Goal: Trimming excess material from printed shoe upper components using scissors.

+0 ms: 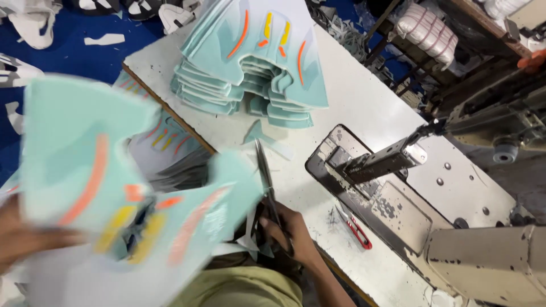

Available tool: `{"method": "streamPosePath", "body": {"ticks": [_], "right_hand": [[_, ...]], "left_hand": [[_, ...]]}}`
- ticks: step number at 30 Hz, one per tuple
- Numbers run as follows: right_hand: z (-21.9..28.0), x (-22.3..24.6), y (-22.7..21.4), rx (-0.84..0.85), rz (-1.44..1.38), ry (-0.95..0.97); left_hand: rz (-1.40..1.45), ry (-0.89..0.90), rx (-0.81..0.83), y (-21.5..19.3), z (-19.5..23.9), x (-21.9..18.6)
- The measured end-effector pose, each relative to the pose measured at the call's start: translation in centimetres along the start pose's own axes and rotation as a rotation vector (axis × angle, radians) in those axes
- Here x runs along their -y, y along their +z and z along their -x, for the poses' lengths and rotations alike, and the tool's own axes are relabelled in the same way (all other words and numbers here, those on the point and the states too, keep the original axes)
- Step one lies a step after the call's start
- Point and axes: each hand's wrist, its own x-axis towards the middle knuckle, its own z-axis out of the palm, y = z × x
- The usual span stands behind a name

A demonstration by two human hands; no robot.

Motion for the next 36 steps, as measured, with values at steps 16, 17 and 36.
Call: {"method": "streamPosePath", "body": {"ticks": [16,17,36], "right_hand": [[2.8,2.8,1.5,-0.499,0.819,0.406],[3.2,2.8,1.6,-0.543,0.774,0.415],[-1.8,6.3,2.4,-0.319,0.981,0.212]], "left_hand": [[-0.786,0.135,-0.534,10.0,-40.2,-16.3],[-0.830,-0.048,-0.537,10.8,-40.3,-18.0],[0.565,0.348,-0.127,15.6,-11.5,-15.7]]}}
